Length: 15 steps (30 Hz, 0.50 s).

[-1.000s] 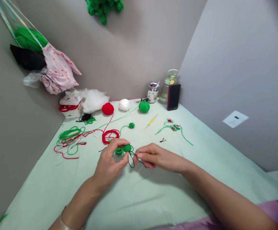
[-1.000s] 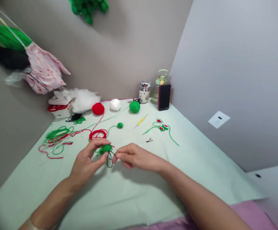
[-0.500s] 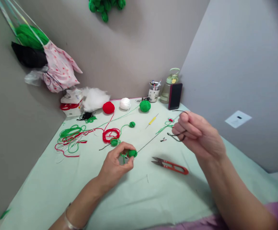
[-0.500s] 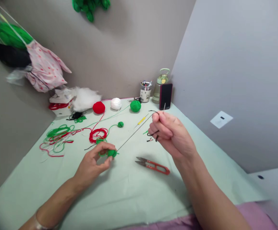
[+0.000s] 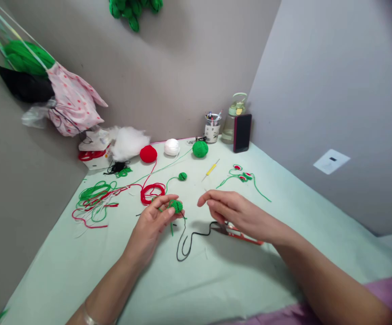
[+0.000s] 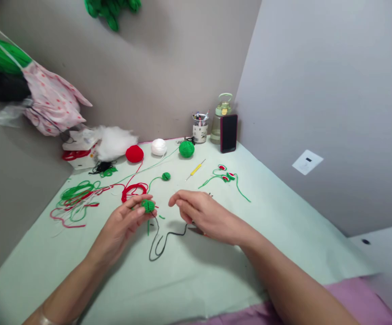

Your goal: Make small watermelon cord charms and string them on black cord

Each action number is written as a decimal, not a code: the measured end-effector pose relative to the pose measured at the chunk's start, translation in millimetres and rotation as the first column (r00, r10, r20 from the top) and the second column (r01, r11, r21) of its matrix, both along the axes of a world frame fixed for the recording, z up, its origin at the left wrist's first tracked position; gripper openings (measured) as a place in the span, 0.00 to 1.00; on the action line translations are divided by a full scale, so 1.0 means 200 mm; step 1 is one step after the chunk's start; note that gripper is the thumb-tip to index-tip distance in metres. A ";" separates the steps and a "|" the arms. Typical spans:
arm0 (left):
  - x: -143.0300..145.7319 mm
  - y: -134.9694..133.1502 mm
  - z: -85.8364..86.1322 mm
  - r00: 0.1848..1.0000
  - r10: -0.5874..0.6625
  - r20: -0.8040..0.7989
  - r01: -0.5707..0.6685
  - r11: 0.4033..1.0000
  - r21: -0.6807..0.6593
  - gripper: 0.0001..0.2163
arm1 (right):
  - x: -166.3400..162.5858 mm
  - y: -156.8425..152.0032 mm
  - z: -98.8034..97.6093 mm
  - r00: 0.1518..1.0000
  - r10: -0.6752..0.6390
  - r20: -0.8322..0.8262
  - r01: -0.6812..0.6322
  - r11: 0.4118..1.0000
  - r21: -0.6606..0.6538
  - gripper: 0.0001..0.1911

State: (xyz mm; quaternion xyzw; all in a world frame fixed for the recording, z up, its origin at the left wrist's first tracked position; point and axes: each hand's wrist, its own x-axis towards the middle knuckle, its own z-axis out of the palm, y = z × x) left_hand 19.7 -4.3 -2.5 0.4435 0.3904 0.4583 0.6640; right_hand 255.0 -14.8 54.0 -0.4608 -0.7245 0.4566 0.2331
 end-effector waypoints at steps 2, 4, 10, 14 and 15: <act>0.00 0.00 0.00 0.999 0.001 0.033 -0.001 1.000 -0.021 0.11 | -0.03 -0.01 -0.02 1.000 -0.005 0.017 0.006 0.999 -0.054 0.14; 0.00 0.00 0.00 0.998 0.000 0.066 0.002 0.999 -0.032 0.10 | -0.06 -0.01 -0.04 0.999 -0.019 0.033 0.022 0.997 -0.074 0.10; -0.01 0.00 0.00 0.997 -0.003 0.072 0.006 0.999 -0.047 0.09 | -0.09 -0.01 -0.06 0.993 0.038 -0.108 -0.050 0.992 -0.112 0.14; 0.00 0.00 0.01 0.997 -0.005 0.077 0.006 1.000 -0.022 0.09 | -0.11 -0.02 -0.08 0.963 0.066 -0.260 -0.112 0.980 -0.164 0.13; 0.00 0.00 0.02 0.997 0.001 0.076 0.000 1.000 -0.018 0.09 | -0.12 -0.02 -0.08 0.960 0.039 -0.277 -0.096 0.976 -0.195 0.12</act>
